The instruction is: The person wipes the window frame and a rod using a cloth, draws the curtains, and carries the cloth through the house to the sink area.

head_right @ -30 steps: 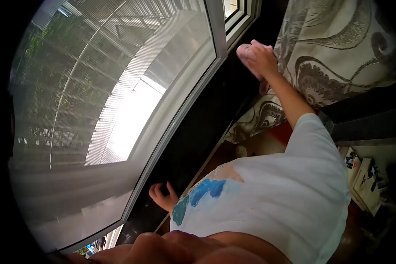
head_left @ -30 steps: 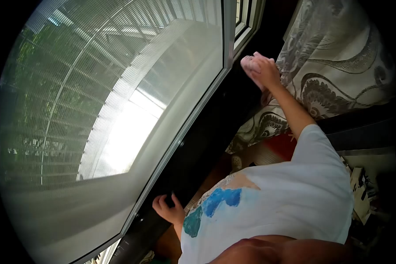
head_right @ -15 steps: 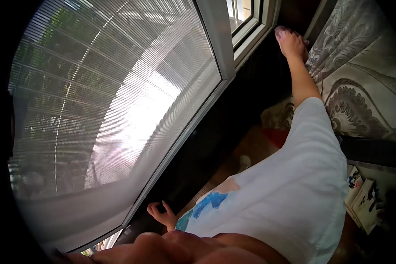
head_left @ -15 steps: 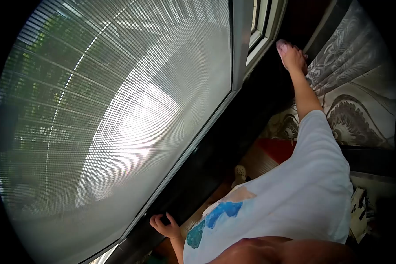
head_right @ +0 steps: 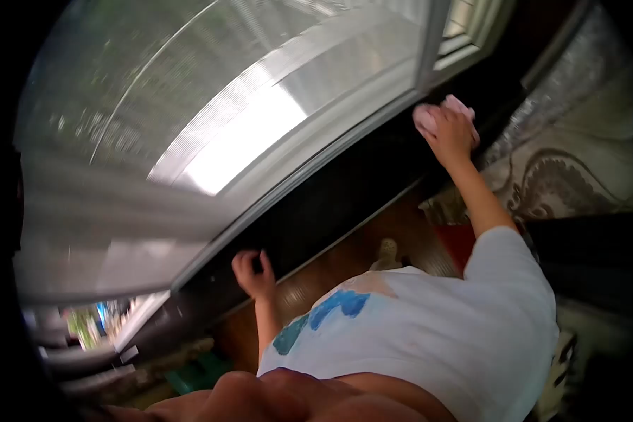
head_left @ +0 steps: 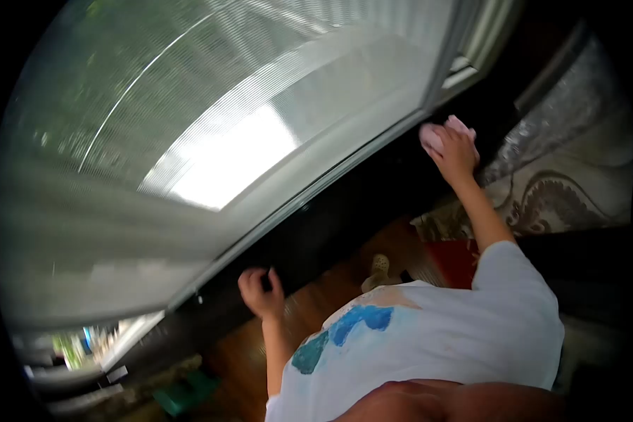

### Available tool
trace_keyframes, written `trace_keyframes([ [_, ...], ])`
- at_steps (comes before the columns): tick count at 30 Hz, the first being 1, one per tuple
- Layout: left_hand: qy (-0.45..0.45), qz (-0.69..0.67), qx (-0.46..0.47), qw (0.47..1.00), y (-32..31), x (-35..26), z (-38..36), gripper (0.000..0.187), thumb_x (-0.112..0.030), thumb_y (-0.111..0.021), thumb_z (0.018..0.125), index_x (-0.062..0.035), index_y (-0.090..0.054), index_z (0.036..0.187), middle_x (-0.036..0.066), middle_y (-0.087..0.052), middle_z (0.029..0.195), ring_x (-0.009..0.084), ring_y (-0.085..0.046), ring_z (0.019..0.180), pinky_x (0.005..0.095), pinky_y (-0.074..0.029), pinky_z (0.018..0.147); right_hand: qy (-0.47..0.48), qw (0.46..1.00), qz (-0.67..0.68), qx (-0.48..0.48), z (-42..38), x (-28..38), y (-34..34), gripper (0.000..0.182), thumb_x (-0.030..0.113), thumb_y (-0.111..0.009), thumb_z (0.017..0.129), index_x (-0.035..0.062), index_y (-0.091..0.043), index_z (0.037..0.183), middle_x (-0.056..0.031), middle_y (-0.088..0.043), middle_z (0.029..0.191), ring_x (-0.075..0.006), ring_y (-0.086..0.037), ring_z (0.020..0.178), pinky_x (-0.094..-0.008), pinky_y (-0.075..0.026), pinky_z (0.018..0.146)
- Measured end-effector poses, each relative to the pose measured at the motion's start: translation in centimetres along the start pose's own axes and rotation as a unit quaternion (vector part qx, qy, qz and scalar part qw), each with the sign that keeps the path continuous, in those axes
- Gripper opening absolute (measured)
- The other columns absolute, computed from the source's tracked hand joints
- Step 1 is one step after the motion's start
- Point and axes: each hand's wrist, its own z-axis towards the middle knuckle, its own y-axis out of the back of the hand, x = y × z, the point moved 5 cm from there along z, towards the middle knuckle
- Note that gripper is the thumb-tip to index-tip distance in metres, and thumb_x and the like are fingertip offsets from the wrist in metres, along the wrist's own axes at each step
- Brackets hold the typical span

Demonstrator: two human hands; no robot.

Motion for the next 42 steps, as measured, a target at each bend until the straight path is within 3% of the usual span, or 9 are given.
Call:
trace_keyframes([
  [2, -0.045, -0.049, -0.047, 0.997, 0.9, -1.5, -0.1, 0.018, 0.001, -0.072, 0.073, -0.0049, -0.059, 0.085, 0.013, -0.058, 0.089, 0.0317, -0.057, 0.084, 0.04, -0.047, 0.075, 0.026, 0.997, 0.064, 0.035, -2.3, 3.5, 0.6, 0.044, 0.02, -0.075, 0.073, 0.0106, -0.062, 0.114, -0.0089, -0.062, 0.114, -0.0342, -0.05, 0.117, -0.0461, -0.037, 0.101],
  [5, 0.036, -0.145, -0.108, 0.983, 2.7, -2.3, -2.8, 0.019, 0.005, -0.069, 0.075, -0.0034, -0.058, 0.088, 0.013, -0.058, 0.088, 0.0306, -0.057, 0.085, 0.0381, -0.047, 0.075, 0.12, 0.989, 0.084, 0.024, -4.2, 10.8, 2.3, 0.045, 0.021, -0.074, 0.074, 0.0109, -0.062, 0.116, -0.0107, -0.06, 0.117, -0.0345, -0.046, 0.122, -0.0456, -0.036, 0.101],
  [10, 0.074, -0.077, -0.081, 0.991, 8.1, -4.3, -15.1, 0.016, 0.002, -0.069, 0.077, -0.003, -0.058, 0.088, 0.012, -0.06, 0.088, 0.0301, -0.059, 0.084, 0.0374, -0.048, 0.074, 0.179, 0.976, 0.076, 0.095, -7.3, 18.0, 3.4, 0.056, 0.024, -0.071, 0.078, 0.0113, -0.051, 0.128, -0.0142, -0.055, 0.124, -0.0411, -0.045, 0.119, -0.0465, -0.037, 0.1],
  [12, 0.256, -0.084, -0.036, 0.962, 13.3, -0.1, -23.0, 0.012, -0.003, -0.069, 0.08, -0.0031, -0.06, 0.087, 0.011, -0.061, 0.085, 0.0274, -0.061, 0.078, 0.0352, -0.05, 0.07, 0.217, 0.965, 0.087, 0.119, -9.3, 25.7, 5.6, 0.056, 0.025, -0.071, 0.078, 0.0111, -0.051, 0.128, -0.0152, -0.055, 0.123, -0.0416, -0.046, 0.117, -0.0467, -0.038, 0.098],
  [16, 0.433, -0.03, -0.094, 0.896, 21.9, 0.5, -36.7, 0.009, -0.01, -0.066, 0.086, -0.0031, -0.062, 0.088, 0.01, -0.063, 0.081, 0.0223, -0.061, 0.069, 0.0322, -0.05, 0.064, 0.326, 0.932, 0.117, 0.105, -12.8, 36.1, 8.0, 0.053, 0.027, -0.069, 0.08, 0.0105, -0.052, 0.127, -0.0182, -0.055, 0.119, -0.0414, -0.049, 0.108, -0.0473, -0.042, 0.093],
  [23, 0.557, 0.013, -0.266, 0.787, 29.4, -1.2, -50.0, 0.012, -0.013, -0.064, 0.09, -0.0009, -0.06, 0.087, 0.009, -0.062, 0.076, 0.0183, -0.058, 0.065, 0.0308, -0.049, 0.062, 0.388, 0.889, 0.186, 0.156, -17.6, 52.8, 8.8, 0.052, 0.027, -0.066, 0.081, 0.0091, -0.051, 0.128, -0.0204, -0.057, 0.115, -0.0454, -0.049, 0.114, -0.0496, -0.04, 0.099],
  [25, 0.575, 0.008, -0.281, 0.769, 30.1, -0.7, -51.6, 0.014, -0.013, -0.064, 0.091, 0.0, -0.06, 0.087, 0.01, -0.062, 0.077, 0.0193, -0.059, 0.065, 0.0315, -0.049, 0.061, 0.439, 0.882, 0.161, 0.06, -19.0, 57.5, 8.5, 0.052, 0.03, -0.07, 0.079, 0.012, -0.054, 0.125, -0.0167, -0.057, 0.111, -0.0402, -0.051, 0.111, -0.048, -0.043, 0.094],
  [33, 0.586, 0.051, -0.263, 0.765, 32.8, 7.9, -51.9, 0.015, -0.016, -0.063, 0.092, -0.0014, -0.059, 0.088, 0.014, -0.061, 0.078, 0.0267, -0.058, 0.067, 0.0358, -0.047, 0.061, 0.5, 0.845, 0.177, 0.07, -22.6, 73.2, 5.4, 0.047, 0.034, -0.066, 0.08, 0.0162, -0.055, 0.122, -0.0151, -0.06, 0.112, -0.0396, -0.052, 0.111, -0.0517, -0.045, 0.092],
  [42, 0.65, 0.07, -0.281, 0.702, 41.3, 19.6, -52.8, 0.014, -0.014, -0.063, 0.091, -0.0009, -0.06, 0.088, 0.011, -0.062, 0.076, 0.0206, -0.058, 0.063, 0.0323, -0.047, 0.059, 0.609, 0.755, 0.238, 0.058, -29.0, 96.1, 3.2, 0.045, 0.039, -0.062, 0.085, 0.0193, -0.056, 0.126, -0.0066, -0.063, 0.116, -0.0319, -0.055, 0.11, -0.0421, -0.044, 0.093],
])
